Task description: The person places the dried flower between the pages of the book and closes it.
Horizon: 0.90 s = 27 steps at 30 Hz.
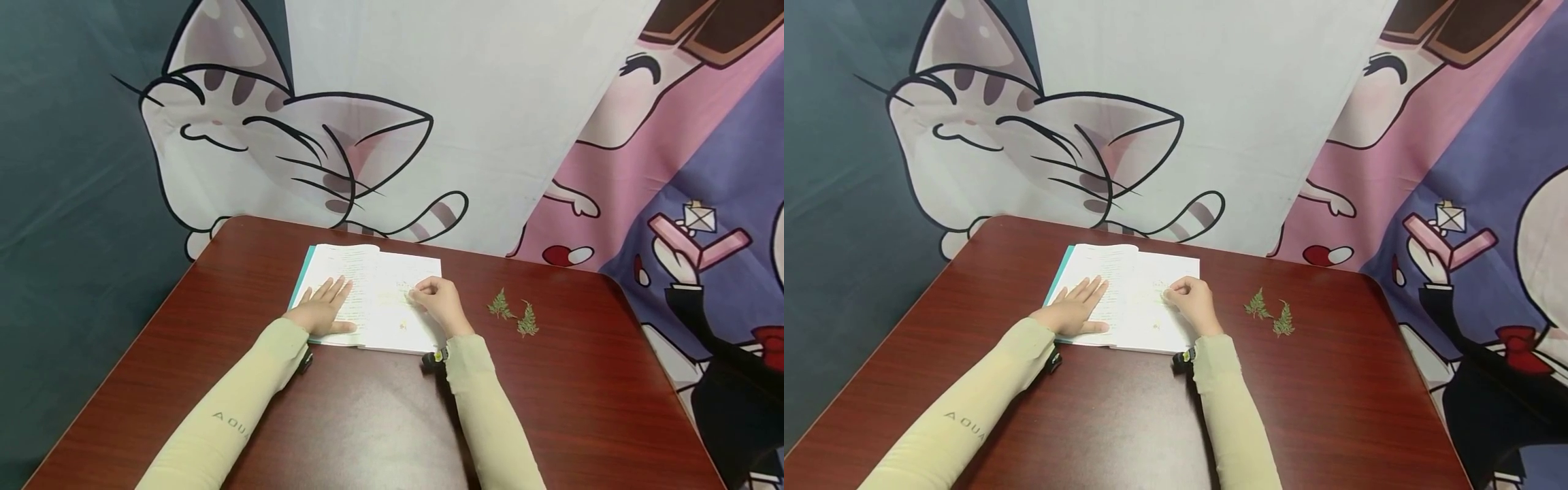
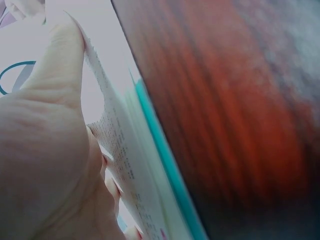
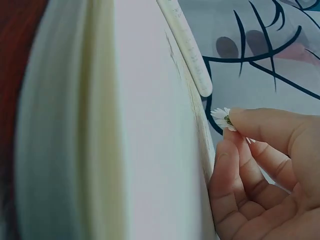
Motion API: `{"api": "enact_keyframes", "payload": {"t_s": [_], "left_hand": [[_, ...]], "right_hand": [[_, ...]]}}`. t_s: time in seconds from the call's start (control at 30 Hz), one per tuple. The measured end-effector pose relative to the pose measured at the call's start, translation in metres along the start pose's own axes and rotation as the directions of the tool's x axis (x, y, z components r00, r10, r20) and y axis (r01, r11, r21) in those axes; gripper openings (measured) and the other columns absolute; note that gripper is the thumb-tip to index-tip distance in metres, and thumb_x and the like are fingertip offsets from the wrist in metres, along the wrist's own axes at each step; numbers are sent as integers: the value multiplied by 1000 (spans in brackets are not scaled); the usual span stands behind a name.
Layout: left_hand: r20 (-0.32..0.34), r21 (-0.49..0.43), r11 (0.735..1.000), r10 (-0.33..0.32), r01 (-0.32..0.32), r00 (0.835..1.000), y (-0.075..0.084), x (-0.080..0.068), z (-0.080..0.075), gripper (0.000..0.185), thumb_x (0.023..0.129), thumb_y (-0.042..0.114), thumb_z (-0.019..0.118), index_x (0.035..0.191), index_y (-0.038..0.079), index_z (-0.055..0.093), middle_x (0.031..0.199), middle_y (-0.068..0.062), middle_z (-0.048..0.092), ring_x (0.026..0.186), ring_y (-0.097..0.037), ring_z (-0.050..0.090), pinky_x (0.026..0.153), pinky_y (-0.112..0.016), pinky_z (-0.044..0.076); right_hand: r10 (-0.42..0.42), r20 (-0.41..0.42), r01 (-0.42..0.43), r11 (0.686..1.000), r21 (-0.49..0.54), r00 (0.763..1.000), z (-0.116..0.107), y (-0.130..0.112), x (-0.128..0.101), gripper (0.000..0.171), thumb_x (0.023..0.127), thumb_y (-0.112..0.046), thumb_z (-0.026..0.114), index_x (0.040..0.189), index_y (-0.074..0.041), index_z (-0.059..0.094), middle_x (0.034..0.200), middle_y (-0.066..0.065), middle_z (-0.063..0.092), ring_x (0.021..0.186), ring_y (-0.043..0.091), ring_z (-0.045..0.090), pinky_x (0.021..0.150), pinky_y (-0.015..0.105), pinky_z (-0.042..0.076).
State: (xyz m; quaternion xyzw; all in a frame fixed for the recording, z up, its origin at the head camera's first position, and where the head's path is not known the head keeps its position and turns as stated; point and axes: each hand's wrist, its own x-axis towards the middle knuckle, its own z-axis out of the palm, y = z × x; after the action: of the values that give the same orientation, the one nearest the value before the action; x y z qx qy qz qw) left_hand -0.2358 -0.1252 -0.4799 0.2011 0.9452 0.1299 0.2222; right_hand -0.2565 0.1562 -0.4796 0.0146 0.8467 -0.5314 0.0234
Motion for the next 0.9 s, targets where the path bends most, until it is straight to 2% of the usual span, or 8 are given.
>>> {"api": "enact_keyframes", "payload": {"t_s": [0.13, 0.33, 0.5, 0.63, 0.9], "left_hand": [[17, -2, 1000, -13, 13, 1000, 4, -3, -4, 100, 99, 64, 49, 163, 9, -3, 170, -12, -10, 155, -34, -10, 121, -60, -3], [8, -28, 1000, -2, 2, 1000, 6, -6, -6, 99, 99, 62, 51, 163, 7, 1, 170, -14, -7, 155, -35, -9, 121, -60, -4], [-3, -17, 1000, -6, 6, 1000, -1, 1, 2, 100, 98, 66, 49, 164, 10, -2, 170, -11, -9, 155, -33, -10, 122, -60, -3], [5, -15, 1000, -8, 8, 1000, -4, 5, 4, 100, 98, 64, 51, 163, 10, -3, 170, -11, -10, 155, -33, -10, 121, -60, -2], [16, -12, 1000, -16, 16, 1000, 3, -2, -4, 98, 100, 60, 51, 163, 9, -2, 170, -12, -9, 155, -34, -9, 121, -60, -3]], "right_hand": [[-11, 23, 12, 1000, -3, 1000, 6, -3, 7, 9, 88, -7, 77, 86, -2, 70, 66, 1, 60, 58, 11, 55, 55, 23, 48], [-9, 58, 11, 999, -31, 998, 15, -5, 16, 8, 89, -5, 76, 85, -3, 70, 67, 2, 61, 58, 11, 59, 55, 22, 50], [-39, 47, 43, 993, -106, 998, 20, -5, 22, 10, 86, -7, 78, 80, -5, 70, 65, 1, 60, 57, 12, 55, 55, 24, 45], [-12, 37, 17, 989, -145, 999, 22, -8, 23, 11, 85, -9, 79, 79, -7, 70, 67, 1, 62, 59, 13, 54, 56, 26, 44], [32, -10, -33, 966, -255, 999, 21, -13, 22, 13, 85, -16, 81, 82, -10, 70, 76, 1, 66, 68, 16, 56, 65, 30, 46]]}}
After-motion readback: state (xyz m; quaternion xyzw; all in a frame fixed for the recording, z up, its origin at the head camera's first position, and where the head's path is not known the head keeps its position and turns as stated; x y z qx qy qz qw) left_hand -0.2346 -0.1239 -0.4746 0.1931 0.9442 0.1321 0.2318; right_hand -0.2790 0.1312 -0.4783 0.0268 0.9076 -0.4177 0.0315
